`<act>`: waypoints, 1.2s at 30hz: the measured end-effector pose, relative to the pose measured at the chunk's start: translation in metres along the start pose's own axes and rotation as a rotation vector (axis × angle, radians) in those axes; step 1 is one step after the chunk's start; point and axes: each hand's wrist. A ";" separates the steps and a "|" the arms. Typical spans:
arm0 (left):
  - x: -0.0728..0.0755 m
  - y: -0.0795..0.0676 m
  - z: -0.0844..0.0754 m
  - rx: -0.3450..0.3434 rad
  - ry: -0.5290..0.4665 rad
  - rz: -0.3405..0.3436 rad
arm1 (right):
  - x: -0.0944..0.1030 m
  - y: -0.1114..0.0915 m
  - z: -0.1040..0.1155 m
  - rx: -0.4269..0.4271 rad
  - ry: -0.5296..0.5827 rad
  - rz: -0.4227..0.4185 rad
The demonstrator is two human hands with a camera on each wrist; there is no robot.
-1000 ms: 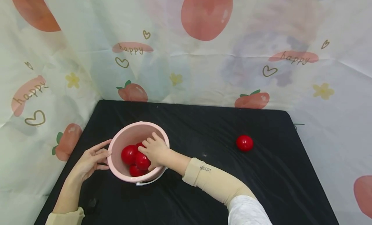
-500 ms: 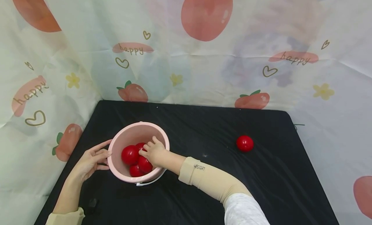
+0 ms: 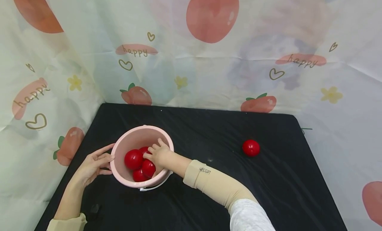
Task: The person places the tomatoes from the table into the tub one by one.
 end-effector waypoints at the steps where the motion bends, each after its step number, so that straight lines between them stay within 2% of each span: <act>1: 0.000 0.000 0.000 0.001 0.001 0.000 | 0.001 -0.001 -0.001 0.004 0.010 -0.001; 4: 0.000 0.000 0.000 0.003 0.004 -0.001 | 0.003 -0.003 -0.003 0.019 0.047 -0.024; 7: 0.000 0.000 0.001 0.006 0.011 -0.004 | 0.006 -0.007 -0.008 0.038 0.112 -0.089; 12: -0.001 0.000 0.001 0.009 0.015 -0.010 | 0.008 -0.018 -0.023 0.088 0.247 -0.293; 16: -0.001 0.000 0.001 0.012 0.017 -0.011 | 0.005 -0.032 -0.039 0.072 0.297 -0.447; 20: 0.000 0.001 0.001 0.015 0.019 -0.012 | -0.006 -0.048 -0.061 -0.011 0.347 -0.542; 25: 0.000 0.001 0.001 0.016 0.012 -0.011 | -0.032 -0.069 -0.097 -0.147 0.498 -0.614; 31: -0.001 0.000 0.001 0.016 0.009 -0.017 | -0.080 -0.089 -0.135 -0.342 0.682 -0.648; 36: -0.001 0.000 0.001 0.013 0.010 -0.016 | -0.127 -0.107 -0.155 -0.527 0.770 -0.678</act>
Point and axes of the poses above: each hand's wrist, its own y-axis towards the middle knuckle, its own x-axis out of the back of the hand, z = x × y, and after that the axes turned 8 degrees about z, right-handed
